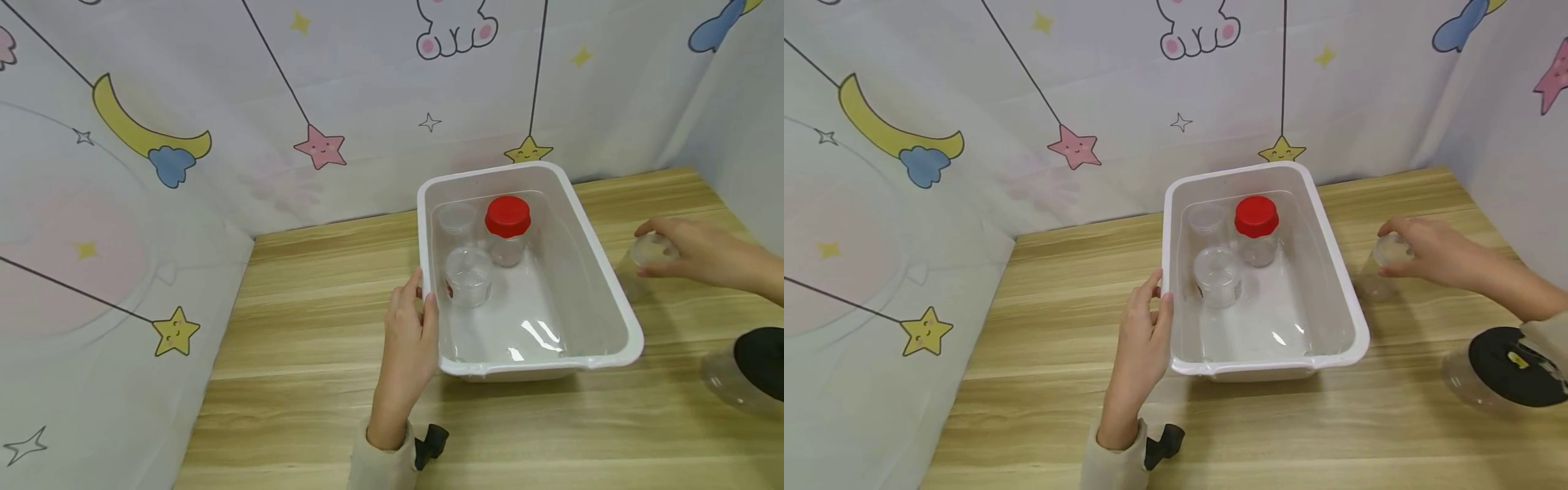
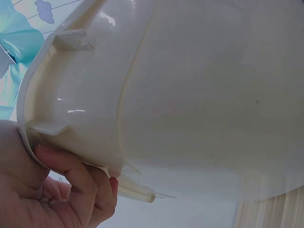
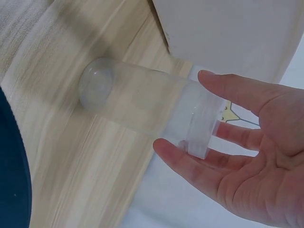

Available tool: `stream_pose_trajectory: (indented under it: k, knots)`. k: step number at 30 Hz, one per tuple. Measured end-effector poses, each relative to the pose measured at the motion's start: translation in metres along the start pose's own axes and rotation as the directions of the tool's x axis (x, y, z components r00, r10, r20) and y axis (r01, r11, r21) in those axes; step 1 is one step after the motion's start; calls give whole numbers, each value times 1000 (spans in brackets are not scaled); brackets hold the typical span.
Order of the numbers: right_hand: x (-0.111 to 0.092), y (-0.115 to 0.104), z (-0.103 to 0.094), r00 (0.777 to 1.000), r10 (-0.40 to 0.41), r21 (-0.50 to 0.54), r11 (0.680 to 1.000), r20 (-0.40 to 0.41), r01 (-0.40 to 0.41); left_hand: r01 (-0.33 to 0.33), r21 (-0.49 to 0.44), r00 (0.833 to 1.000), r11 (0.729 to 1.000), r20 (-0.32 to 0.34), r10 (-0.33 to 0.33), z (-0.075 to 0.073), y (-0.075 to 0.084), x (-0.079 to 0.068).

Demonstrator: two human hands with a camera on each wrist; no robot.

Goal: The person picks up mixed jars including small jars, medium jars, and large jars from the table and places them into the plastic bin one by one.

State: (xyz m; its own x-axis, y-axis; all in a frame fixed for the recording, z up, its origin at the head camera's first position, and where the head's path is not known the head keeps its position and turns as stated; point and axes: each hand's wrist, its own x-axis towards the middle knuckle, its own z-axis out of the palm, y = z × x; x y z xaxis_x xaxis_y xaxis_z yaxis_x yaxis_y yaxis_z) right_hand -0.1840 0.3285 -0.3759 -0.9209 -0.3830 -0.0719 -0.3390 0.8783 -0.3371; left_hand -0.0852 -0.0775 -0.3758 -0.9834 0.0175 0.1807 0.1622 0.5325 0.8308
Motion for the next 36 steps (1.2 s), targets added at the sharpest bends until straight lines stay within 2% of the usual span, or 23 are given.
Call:
stream_pose_trajectory:
  k: [8, 20, 28, 36]
  knots:
    - [2, 1, 2, 1000, 6, 6, 1000, 16, -6, -6, 13, 1000, 1000, -7, 6, -1, 1, 0]
    - [-1, 5, 3, 1000, -4, 28, 1000, -18, 5, -1, 20, 1000, 1000, -2, 1, 0, 0, 0]
    - [-2, 3, -2, 999, 32, 29, 999, 26, -32, 3, 17, 1000, 1000, 3, -3, 0, 1, -1]
    - [-1, 5, -10, 999, 10, 2, 1000, -31, -10, 6, 0, 1000, 1000, 9, -6, 0, 0, -2]
